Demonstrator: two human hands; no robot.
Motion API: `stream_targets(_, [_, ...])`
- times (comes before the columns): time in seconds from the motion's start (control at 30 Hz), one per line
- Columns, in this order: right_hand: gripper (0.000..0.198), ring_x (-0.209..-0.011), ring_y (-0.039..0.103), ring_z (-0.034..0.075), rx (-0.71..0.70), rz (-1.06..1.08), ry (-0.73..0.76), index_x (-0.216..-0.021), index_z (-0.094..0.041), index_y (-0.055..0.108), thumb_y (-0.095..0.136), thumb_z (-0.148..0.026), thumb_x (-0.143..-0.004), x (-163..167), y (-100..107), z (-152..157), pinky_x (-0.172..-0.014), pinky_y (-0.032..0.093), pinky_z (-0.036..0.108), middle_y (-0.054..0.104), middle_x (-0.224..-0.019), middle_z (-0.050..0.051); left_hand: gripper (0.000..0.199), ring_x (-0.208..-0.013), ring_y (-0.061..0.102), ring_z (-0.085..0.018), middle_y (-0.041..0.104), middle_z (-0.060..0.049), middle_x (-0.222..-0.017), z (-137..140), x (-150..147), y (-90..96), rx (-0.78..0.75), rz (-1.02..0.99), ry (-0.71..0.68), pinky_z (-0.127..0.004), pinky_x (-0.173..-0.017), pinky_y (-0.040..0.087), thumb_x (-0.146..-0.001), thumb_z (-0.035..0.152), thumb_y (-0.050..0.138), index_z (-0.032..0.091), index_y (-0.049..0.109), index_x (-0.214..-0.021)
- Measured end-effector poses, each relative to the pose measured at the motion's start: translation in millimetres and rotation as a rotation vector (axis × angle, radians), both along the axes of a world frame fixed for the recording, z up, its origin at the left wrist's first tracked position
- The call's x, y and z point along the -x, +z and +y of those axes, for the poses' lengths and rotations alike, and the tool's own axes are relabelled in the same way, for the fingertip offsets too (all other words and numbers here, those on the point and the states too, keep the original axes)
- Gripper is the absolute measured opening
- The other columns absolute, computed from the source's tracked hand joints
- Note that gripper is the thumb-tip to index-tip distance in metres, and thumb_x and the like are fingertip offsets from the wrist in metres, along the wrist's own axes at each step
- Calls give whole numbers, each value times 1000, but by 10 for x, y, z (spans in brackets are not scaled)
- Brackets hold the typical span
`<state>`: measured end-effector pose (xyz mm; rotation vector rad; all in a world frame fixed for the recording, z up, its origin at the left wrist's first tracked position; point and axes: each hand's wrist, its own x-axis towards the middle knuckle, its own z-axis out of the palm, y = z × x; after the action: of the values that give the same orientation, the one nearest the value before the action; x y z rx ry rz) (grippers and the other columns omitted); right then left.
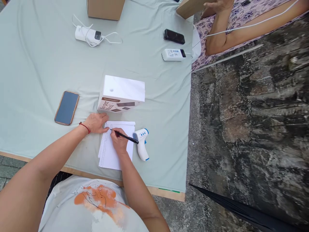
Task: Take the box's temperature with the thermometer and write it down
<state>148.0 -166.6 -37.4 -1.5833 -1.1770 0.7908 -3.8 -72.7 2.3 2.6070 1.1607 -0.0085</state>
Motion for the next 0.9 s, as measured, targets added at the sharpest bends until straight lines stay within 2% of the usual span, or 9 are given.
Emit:
stream_targets(0.23, [20, -64, 54, 15, -13, -12, -8, -74, -19, 60, 50, -36, -77, 0, -31, 11, -62, 46, 30, 61, -70, 2, 38, -74, 61, -24, 66, -10, -99, 4, -6, 25, -23, 58, -16, -33, -54, 29, -82, 48, 60, 13, 62, -98])
stream_targets(0.6, [17, -62, 53, 14, -37, 41, -28, -73, -18, 61, 52, -33, -75, -7, -21, 0, -61, 45, 29, 60, -68, 1, 39, -74, 61, -23, 65, -11, -98, -1, -5, 15, -4, 27, -3, -32, -57, 34, -82, 48, 61, 13, 62, -99])
stream_targets(0.9, [13, -61, 51, 13, -77, 42, -24, -72, -18, 61, 53, -27, -75, -9, -49, -4, -59, 42, 28, 59, -67, 0, 41, -74, 61, -23, 65, -11, -100, 3, -4, 23, -15, 67, -14, -32, -55, 32, -84, 50, 58, 13, 62, -101])
